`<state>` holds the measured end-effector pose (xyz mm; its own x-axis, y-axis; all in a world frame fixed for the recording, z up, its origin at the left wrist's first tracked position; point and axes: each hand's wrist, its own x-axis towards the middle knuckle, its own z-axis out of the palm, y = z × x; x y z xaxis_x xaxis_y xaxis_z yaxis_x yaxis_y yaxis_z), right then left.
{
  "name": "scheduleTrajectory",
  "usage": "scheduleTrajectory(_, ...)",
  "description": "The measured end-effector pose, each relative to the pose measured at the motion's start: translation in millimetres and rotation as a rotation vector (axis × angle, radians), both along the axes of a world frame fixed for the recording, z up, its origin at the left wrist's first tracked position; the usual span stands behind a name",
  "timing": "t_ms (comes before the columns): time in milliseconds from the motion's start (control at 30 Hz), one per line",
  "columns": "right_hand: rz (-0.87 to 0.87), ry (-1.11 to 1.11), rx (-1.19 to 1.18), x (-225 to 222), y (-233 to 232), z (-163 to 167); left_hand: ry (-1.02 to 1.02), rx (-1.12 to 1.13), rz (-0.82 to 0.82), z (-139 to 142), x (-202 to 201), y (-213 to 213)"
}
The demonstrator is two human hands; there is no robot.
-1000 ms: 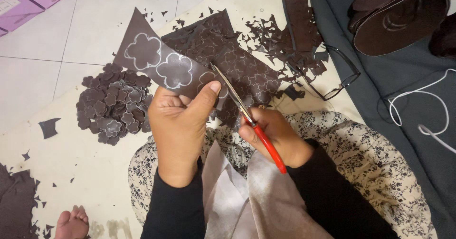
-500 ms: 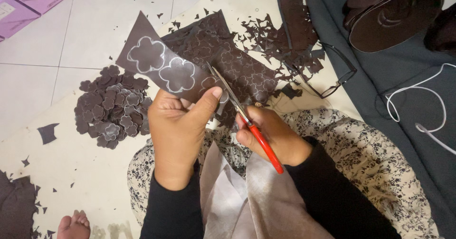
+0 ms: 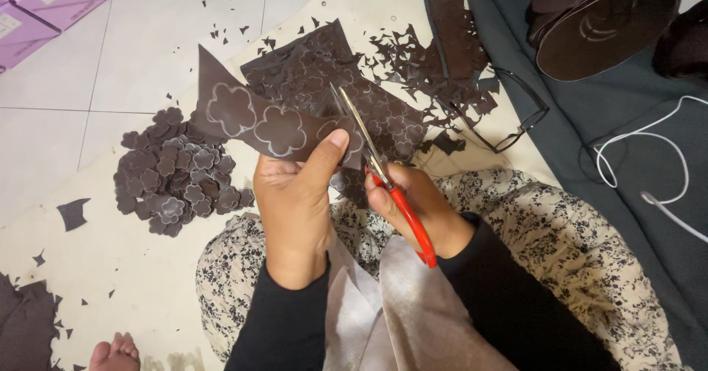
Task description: The person sits on the floor and uses red-handled scissors to cut flower-shaped pieces from a dark brown sheet with a printed pattern. They hold the sheet with the left hand and cut with the right, placing finished pieces into a growing pile on the left.
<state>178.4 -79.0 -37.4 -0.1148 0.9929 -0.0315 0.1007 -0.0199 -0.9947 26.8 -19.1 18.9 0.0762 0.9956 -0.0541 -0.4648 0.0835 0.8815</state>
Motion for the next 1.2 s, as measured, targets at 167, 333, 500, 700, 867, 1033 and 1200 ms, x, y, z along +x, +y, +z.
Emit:
scheduleTrajectory(167, -0.082, -0.051, 0.12, -7.5, -0.6, 0.5, -0.085, -0.061, 0.023, -0.1, 9.7, -2.1)
scheduleTrajectory(333, -0.156, -0.058, 0.086, -16.8, -3.0, 1.4, -0.156, -0.081, 0.047, -0.9, 17.2, -4.5)
scheduleTrajectory(500, -0.136, -0.023, 0.083, -15.6, -2.6, 1.7, -0.109, -0.095, 0.025, -3.5, 11.4, -2.7)
scheduleTrajectory(700, -0.056, -0.108, 0.039, -7.2, 0.8, -0.2, -0.048, -0.068, 0.022, -7.1, -2.7, 4.4)
scheduleTrajectory(867, -0.055, -0.186, -0.041, -5.1, -1.4, -4.1, -0.036, 0.003, 0.022, -4.9, -13.3, 9.5)
scheduleTrajectory(1033, -0.04, -0.179, 0.023, -6.4, 4.0, -6.1, 0.09, -0.06, -0.015, -1.0, -18.1, 9.8)
scheduleTrajectory(1200, 0.025, -0.097, -0.026, -0.8, 2.4, 0.5, 0.135, 0.008, -0.069, -2.5, -19.0, 7.4)
